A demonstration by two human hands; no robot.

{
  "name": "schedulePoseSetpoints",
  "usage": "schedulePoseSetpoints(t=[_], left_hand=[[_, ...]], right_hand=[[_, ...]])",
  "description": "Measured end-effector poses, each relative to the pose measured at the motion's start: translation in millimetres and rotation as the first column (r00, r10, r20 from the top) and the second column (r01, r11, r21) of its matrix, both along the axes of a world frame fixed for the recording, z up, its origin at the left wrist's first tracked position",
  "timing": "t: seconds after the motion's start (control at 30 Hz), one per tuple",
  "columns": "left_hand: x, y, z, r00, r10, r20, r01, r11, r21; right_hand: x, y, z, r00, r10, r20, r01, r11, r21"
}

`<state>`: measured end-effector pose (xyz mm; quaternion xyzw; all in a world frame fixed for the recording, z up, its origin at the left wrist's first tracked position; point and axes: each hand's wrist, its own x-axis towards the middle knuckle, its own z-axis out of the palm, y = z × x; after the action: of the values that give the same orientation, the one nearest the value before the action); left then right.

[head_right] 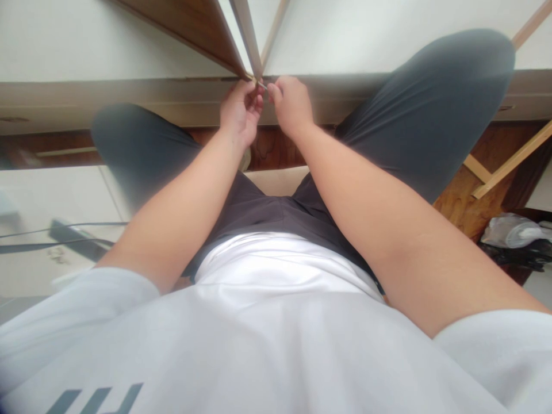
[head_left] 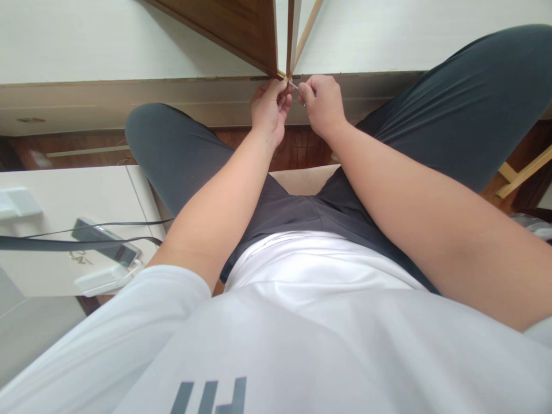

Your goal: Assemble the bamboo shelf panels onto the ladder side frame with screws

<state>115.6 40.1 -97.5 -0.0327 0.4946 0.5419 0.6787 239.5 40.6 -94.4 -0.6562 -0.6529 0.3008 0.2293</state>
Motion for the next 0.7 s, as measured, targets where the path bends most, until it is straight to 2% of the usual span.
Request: schedulePoseSetpoints(t=[0.13,0.27,0.43,0.7], left_hand=[[0.5,0.2,0.2,0.999,0.038,0.016,-0.036,0.997,-0.068],[0.8,0.0,-0.4,0.999,0.004,-0.039,-0.004,1.0,-0.004],[0.1,-0.3,-0.5,0.999,-0.012,-0.029,0.012,1.0,-0.006],[-1.3,1.1,-3.3,0.999,-0.032,-0.018,0.033,0.999,0.014]], right_hand=[[-0.5,0.1,1.4,1.0,-0.024,0.002,0.024,1.0,-0.02],[0.9,1.0,-1.4,0.999,-0.049,-0.014,0.048,0.998,-0.033],[3.5,2.1,-4.3,0.998,-0.064,-0.015,0.063,0.997,-0.035],[2.4,-1.5,5.0,0.999,-0.034,-0.005,0.034,0.999,-0.003]])
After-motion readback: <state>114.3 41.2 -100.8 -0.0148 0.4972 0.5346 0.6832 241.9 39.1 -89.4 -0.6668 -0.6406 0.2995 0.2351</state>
